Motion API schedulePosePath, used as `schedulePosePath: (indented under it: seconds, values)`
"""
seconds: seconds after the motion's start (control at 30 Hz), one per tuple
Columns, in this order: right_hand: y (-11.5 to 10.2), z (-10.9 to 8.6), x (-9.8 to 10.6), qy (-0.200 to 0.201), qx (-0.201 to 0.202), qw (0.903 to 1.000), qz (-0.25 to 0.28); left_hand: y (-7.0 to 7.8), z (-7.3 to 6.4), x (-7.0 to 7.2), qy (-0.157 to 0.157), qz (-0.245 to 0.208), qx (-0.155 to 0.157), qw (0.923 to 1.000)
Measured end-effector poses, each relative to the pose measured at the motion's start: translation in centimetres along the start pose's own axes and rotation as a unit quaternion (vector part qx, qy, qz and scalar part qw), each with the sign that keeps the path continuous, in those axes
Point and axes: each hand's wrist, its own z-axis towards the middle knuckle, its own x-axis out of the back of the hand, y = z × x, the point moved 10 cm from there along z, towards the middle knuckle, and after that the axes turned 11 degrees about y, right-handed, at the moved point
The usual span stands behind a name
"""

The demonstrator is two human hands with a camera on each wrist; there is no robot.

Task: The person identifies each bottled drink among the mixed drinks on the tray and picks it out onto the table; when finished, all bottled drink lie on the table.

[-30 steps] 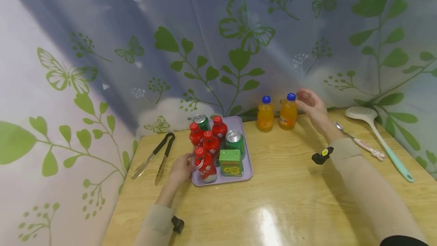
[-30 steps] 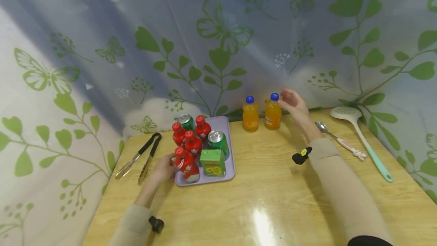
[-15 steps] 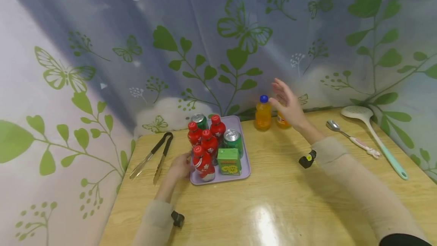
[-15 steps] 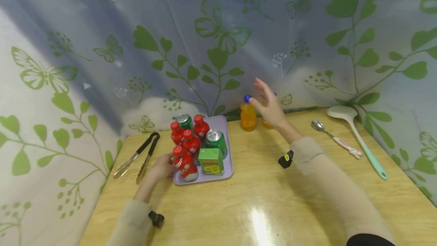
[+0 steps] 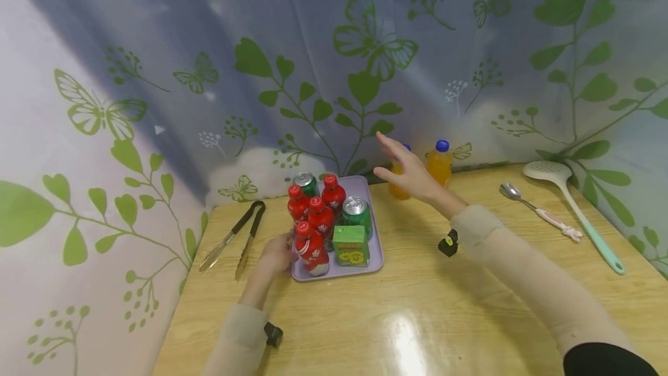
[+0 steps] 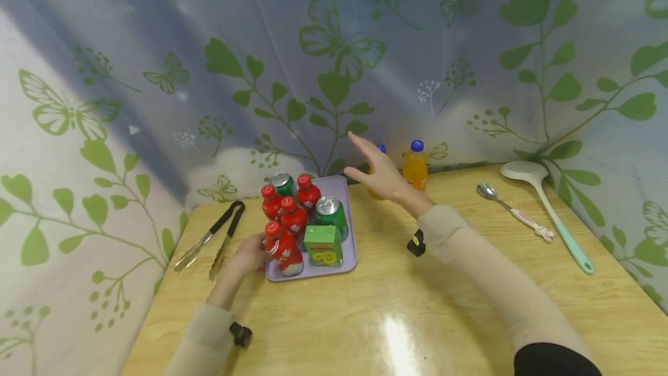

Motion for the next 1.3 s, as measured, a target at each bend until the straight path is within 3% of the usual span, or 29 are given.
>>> schedulePosePath:
  seconds: [0.2, 0.5, 0.97, 1.17, 1.3]
  values:
    - [-0.1, 0.2, -3.5, -0.041, 0.023, 0.9986, -0.023, -0.3, 0.0, -0.1, -0.003, -0.008, 0.009, 0.9999]
    - [0.8, -0.2, -7.2, -0.088, -0.026, 0.9952, -0.034, -0.2, -0.1, -0.1, 0.005, -0.006, -0.006, 1.0000]
    - [1.2, -0.1, -10.7, -0.120, -0.038, 0.9881, -0.089, -0.3, 0.1, -0.2, 0.000, -0.013, 0.006, 0.9999]
    - [1.8, -0.3, -11.9, -0.151, -0.070, 0.9776, -0.129, -0.3, 0.2, -0.2, 0.000, -0.006, 0.002, 1.0000]
    - [1.6, -0.3, -12.7, -0.168, -0.066, 0.9736, -0.140, -0.4, 0.3, -0.3, -0.004, -0.009, 0.008, 0.9999]
